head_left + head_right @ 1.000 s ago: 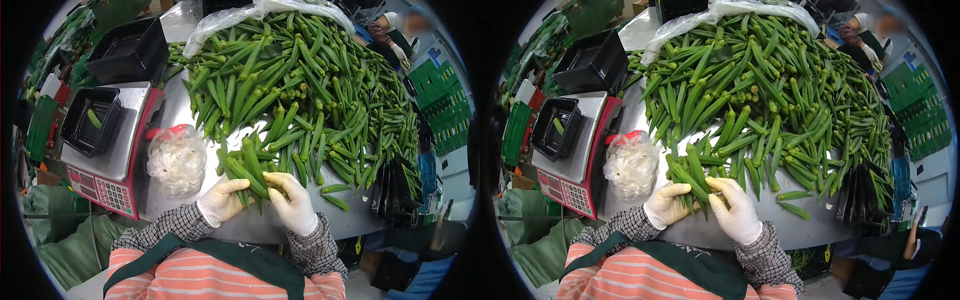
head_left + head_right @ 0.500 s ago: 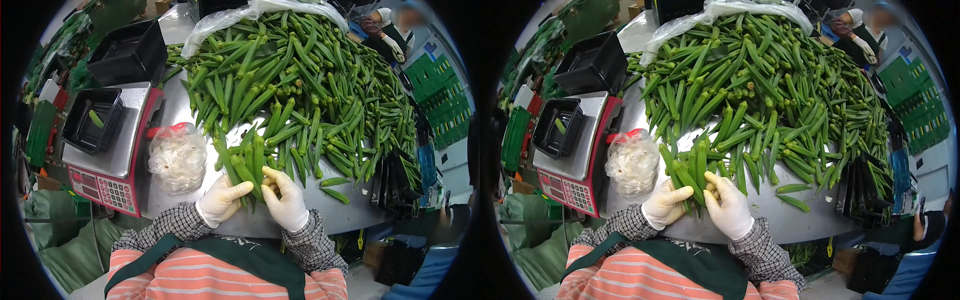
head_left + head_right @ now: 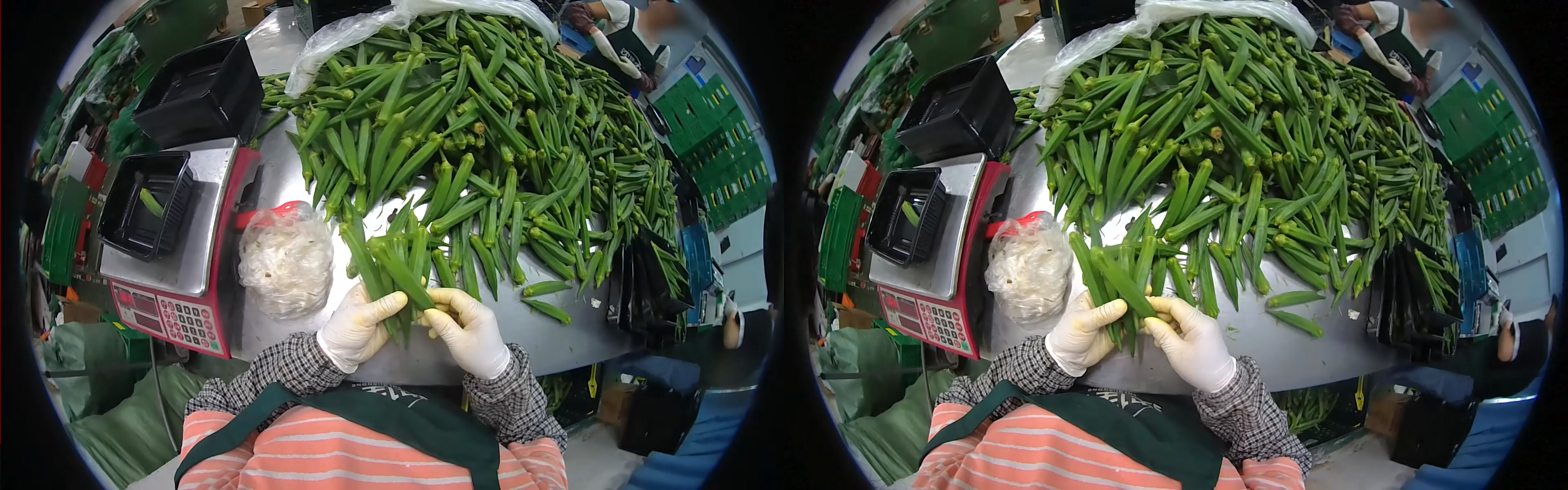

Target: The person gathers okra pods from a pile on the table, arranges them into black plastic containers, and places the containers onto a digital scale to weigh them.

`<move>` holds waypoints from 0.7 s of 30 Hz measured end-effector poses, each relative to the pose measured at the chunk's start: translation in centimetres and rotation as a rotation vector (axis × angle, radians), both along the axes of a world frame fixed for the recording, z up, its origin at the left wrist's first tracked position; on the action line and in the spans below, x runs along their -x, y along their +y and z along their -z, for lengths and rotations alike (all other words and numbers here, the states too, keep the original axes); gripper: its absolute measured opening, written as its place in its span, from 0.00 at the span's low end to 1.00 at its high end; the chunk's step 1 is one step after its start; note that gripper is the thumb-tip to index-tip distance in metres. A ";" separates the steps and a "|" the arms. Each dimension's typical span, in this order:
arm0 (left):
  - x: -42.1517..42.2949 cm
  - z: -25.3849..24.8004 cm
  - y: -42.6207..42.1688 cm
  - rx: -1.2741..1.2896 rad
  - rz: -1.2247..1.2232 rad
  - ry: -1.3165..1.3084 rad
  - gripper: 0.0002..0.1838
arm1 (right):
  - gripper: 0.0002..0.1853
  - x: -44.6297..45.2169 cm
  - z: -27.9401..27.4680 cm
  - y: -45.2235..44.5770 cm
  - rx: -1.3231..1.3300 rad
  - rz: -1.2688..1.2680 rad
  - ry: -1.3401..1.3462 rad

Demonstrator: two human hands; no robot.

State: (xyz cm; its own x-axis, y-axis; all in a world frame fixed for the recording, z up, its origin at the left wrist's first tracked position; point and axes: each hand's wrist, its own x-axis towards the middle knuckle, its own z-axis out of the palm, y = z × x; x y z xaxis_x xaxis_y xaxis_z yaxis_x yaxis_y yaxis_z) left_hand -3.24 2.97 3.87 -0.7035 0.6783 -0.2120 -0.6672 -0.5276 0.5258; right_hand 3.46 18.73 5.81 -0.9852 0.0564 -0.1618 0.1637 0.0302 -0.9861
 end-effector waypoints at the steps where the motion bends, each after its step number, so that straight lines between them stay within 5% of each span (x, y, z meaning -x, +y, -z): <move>1: 0.0 0.1 0.0 0.013 0.005 0.010 0.17 | 0.14 0.0 -0.1 0.2 0.079 -0.012 -0.038; 7: 0.4 -2.9 -2.0 0.261 -0.182 0.176 0.20 | 0.14 -2.9 -2.3 5.2 0.014 0.053 -0.149; 10: 2.2 -7.0 -8.0 0.812 -0.308 0.521 0.22 | 0.11 -9.8 -5.3 12.8 -0.373 0.074 -0.246; 14: 5.0 -9.3 -17.5 1.016 -0.857 0.962 0.27 | 0.15 -18.9 -6.8 18.0 -1.038 0.292 -0.302; 17: 8.8 -10.6 -26.1 1.266 -0.707 1.185 0.28 | 0.15 -18.7 -5.6 18.2 -0.913 0.582 -0.261; 21: 13.1 -9.1 -31.5 1.366 -0.626 1.303 0.32 | 0.14 -10.8 -4.0 15.8 -0.911 0.331 -0.059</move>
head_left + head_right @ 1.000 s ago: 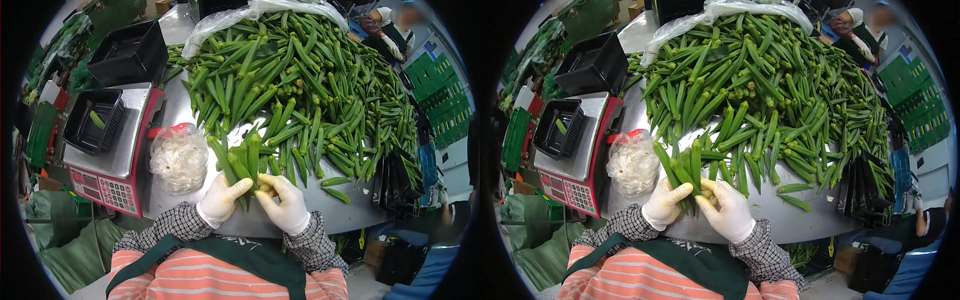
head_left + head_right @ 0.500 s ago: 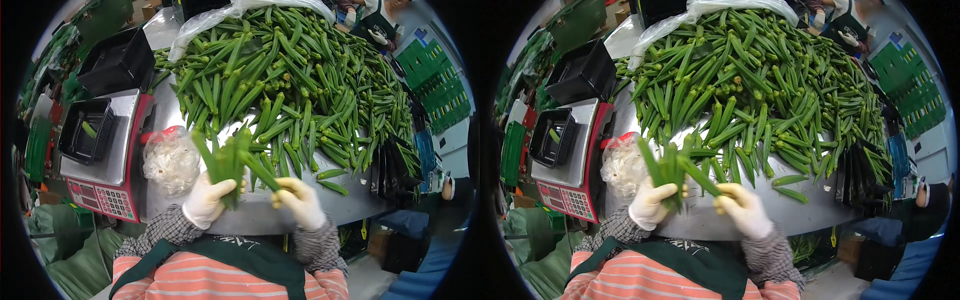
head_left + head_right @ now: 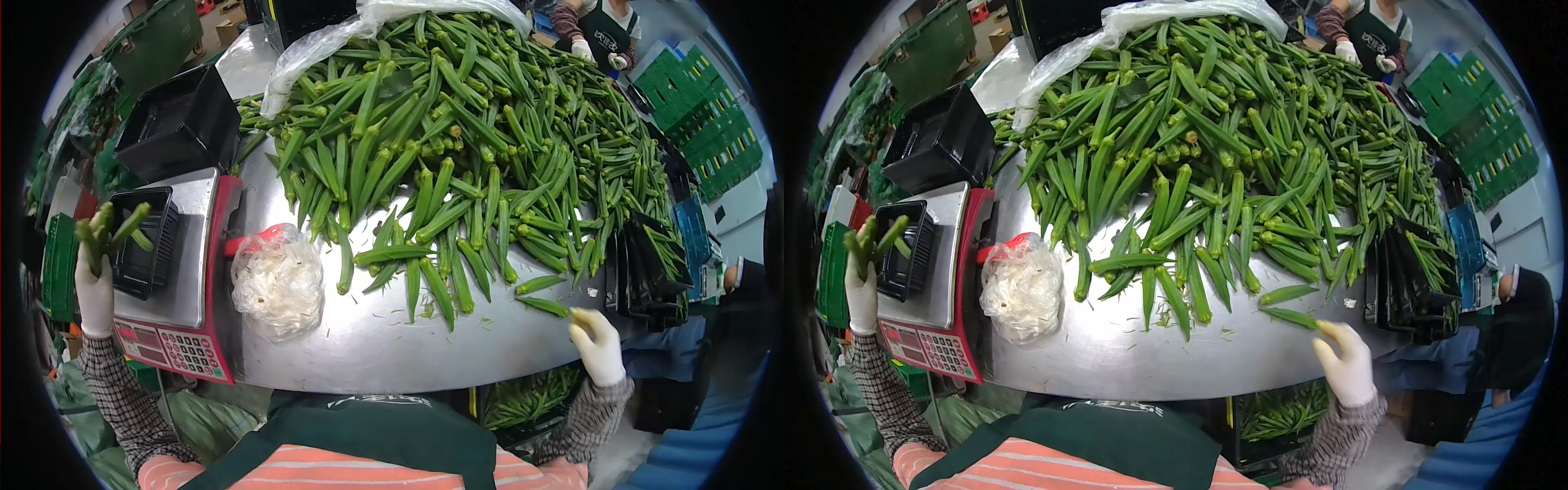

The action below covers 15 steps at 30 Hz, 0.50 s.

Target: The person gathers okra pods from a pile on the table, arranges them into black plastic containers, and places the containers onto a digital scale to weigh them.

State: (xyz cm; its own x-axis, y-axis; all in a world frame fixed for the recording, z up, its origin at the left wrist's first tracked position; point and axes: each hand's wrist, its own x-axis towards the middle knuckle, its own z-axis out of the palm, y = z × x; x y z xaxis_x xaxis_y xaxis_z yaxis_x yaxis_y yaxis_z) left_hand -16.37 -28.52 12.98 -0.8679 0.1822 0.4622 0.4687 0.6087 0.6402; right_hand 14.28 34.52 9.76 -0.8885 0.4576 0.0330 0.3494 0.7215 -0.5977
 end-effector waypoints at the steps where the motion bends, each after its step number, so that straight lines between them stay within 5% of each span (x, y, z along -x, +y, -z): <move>1: 0.6 0.1 -0.1 0.042 0.054 0.026 0.33 | 0.14 2.2 0.4 -0.6 -0.075 -0.114 0.031; 2: 0.8 -0.5 0.5 0.086 0.121 -0.090 0.38 | 0.13 4.7 0.1 -1.6 -0.070 -0.184 0.047; 3: 0.9 -1.8 0.4 0.542 0.036 -0.083 0.40 | 0.13 7.2 -0.2 -2.7 -0.067 -0.254 0.060; 8: -0.7 -6.2 3.6 0.710 0.040 -0.159 0.40 | 0.13 18.0 1.9 -5.0 -0.179 -0.366 0.254; 12: -2.2 -7.6 7.2 0.457 0.060 0.023 0.37 | 0.18 24.4 4.6 -5.6 -0.539 -0.223 0.098; 13: -3.5 -7.6 9.2 0.413 0.127 0.001 0.35 | 0.16 25.1 4.6 -5.9 -0.551 -0.179 -0.079; 15: -5.5 -7.2 13.0 0.322 0.261 -0.041 0.32 | 0.13 24.7 4.9 -5.2 -0.511 -0.205 -0.023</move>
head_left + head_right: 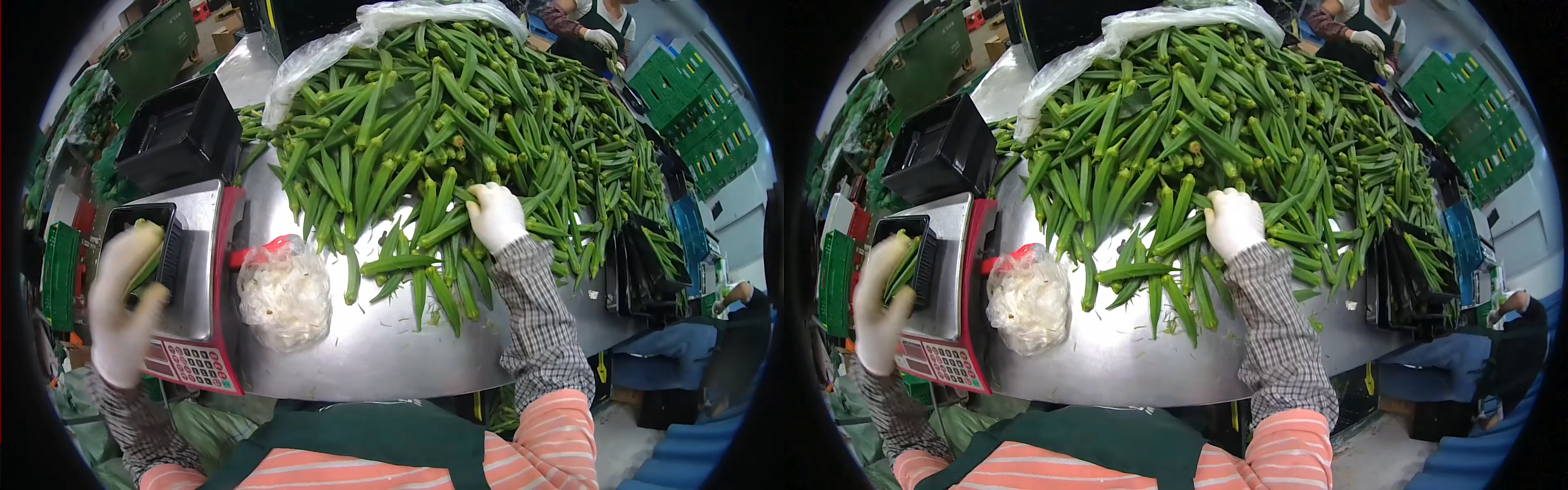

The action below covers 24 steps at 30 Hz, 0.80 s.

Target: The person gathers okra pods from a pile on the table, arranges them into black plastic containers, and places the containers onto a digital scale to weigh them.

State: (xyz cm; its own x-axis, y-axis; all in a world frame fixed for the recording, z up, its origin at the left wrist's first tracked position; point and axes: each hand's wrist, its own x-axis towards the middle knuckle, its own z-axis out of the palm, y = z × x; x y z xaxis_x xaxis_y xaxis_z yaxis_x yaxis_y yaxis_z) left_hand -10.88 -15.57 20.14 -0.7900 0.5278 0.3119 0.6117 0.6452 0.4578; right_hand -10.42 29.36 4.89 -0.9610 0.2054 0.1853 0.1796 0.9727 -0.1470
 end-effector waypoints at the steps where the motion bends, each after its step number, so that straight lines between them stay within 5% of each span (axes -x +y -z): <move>1: -0.5 0.6 1.8 0.014 0.153 0.044 0.30 | 0.12 -0.7 -0.6 0.3 0.028 0.008 0.075; 6: -3.1 7.4 10.4 -0.169 0.582 -0.065 0.27 | 0.08 -7.6 -4.1 -0.3 0.395 -0.103 0.358; 10: -5.6 10.7 17.4 -0.113 0.518 -0.057 0.32 | 0.11 -10.1 -5.1 -6.6 0.642 -0.606 -0.018; 11: -5.7 11.8 17.7 -0.032 0.491 -0.272 0.30 | 0.12 -9.8 -4.9 -7.1 0.637 -0.651 -0.036; 14: -5.0 14.1 16.8 -0.201 0.324 -0.290 0.27 | 0.16 -7.2 -3.0 -5.1 0.721 -0.536 0.108; 15: -5.2 15.0 16.6 -0.408 0.251 -0.364 0.22 | 0.17 -5.7 -1.5 -3.7 0.375 -0.450 0.226; 16: -5.7 14.8 16.2 -0.592 0.115 -0.872 0.18 | 0.16 -4.8 -0.5 -3.0 0.043 -0.267 0.214; 18: -5.7 15.3 15.5 -0.994 0.053 -1.401 0.17 | 0.17 -3.3 2.7 -0.8 -0.116 -0.246 0.185; 21: -6.1 17.2 15.5 -1.287 0.068 -1.547 0.22 | 0.13 -4.7 0.5 -2.3 0.109 -0.196 0.265; 24: -6.8 16.5 17.0 -1.436 -0.097 -1.616 0.20 | 0.15 -7.4 -1.4 -5.9 0.390 -0.444 0.159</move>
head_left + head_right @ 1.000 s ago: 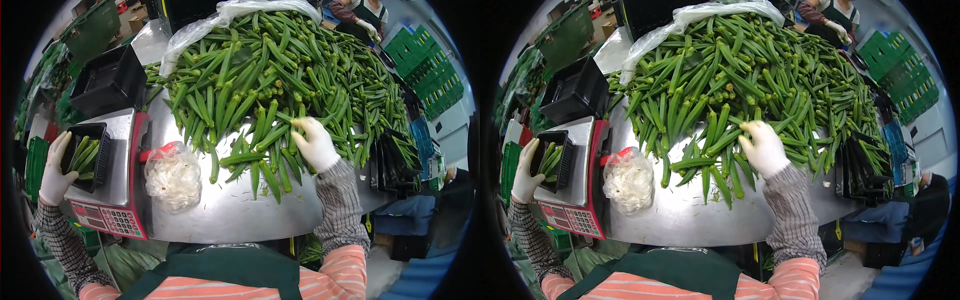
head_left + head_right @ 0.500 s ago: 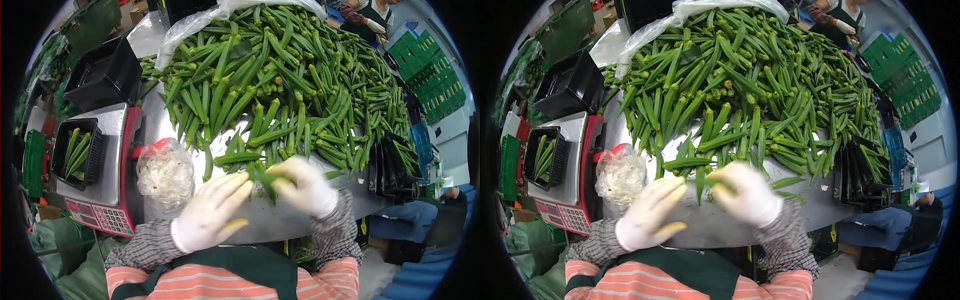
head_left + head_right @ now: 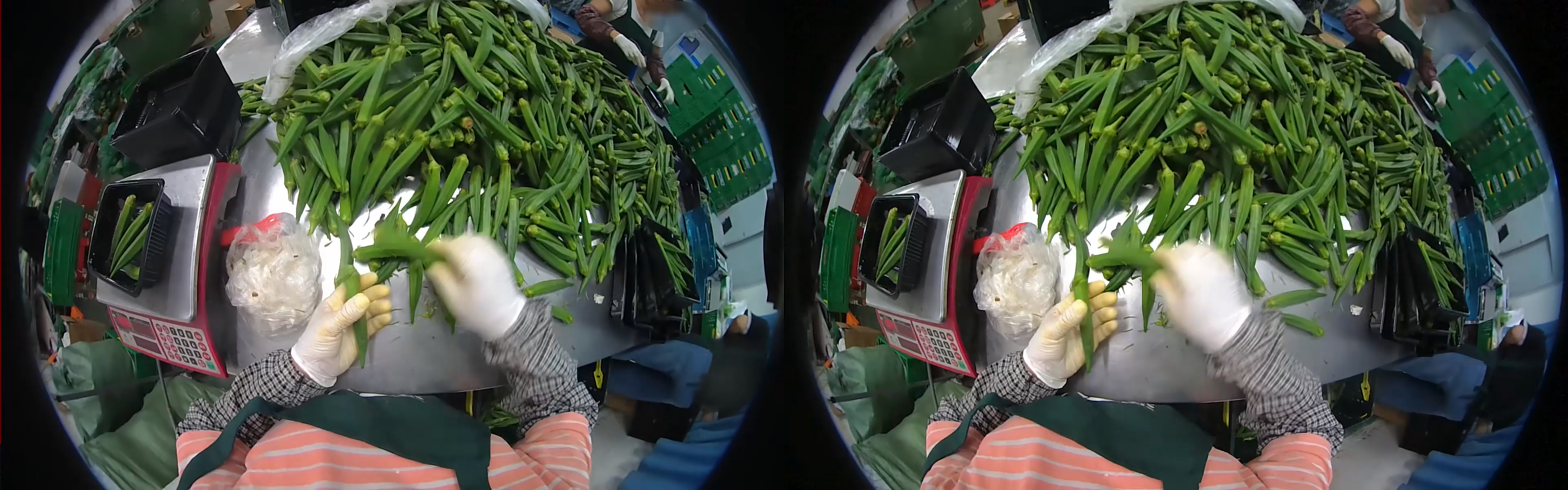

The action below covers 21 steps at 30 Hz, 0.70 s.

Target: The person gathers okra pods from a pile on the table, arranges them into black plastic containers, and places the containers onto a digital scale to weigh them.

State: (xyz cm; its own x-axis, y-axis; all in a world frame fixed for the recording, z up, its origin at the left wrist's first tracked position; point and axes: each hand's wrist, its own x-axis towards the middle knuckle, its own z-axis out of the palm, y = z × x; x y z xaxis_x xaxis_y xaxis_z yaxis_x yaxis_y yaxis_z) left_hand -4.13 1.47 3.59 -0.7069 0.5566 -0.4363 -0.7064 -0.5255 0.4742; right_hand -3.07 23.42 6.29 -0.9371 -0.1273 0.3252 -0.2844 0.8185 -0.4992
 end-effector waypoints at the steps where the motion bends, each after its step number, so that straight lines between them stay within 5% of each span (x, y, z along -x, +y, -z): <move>1: 0.1 0.0 0.4 -0.084 -0.011 -0.070 0.18 | 0.16 -1.0 -1.4 -2.0 -0.059 -0.116 -0.101; 4: 0.6 1.6 -0.1 -0.121 0.029 -0.038 0.16 | 0.18 -1.7 -1.2 -3.6 0.184 -0.283 -0.204; 6: 0.3 2.2 -1.1 -0.146 0.054 -0.118 0.16 | 0.18 0.1 0.2 -3.0 -0.048 -0.021 0.046; 8: 0.1 2.0 -1.9 -0.223 0.073 -0.186 0.16 | 0.13 2.6 2.1 -2.9 -0.364 0.036 0.020; 13: -0.2 1.4 -2.0 -0.215 -0.021 -0.088 0.20 | 0.09 0.2 -0.1 -3.7 0.089 0.039 -0.034; 16: -0.4 1.5 -1.6 -0.162 -0.073 -0.086 0.20 | 0.08 -2.4 -0.5 -6.6 0.185 -0.318 -0.102; 19: -0.2 2.3 -2.5 -0.134 -0.035 -0.108 0.20 | 0.09 -0.8 -0.4 -5.2 0.148 -0.204 -0.053; 21: -0.2 2.2 -3.0 -0.190 -0.010 -0.162 0.21 | 0.12 1.5 0.9 -2.8 0.067 0.122 0.093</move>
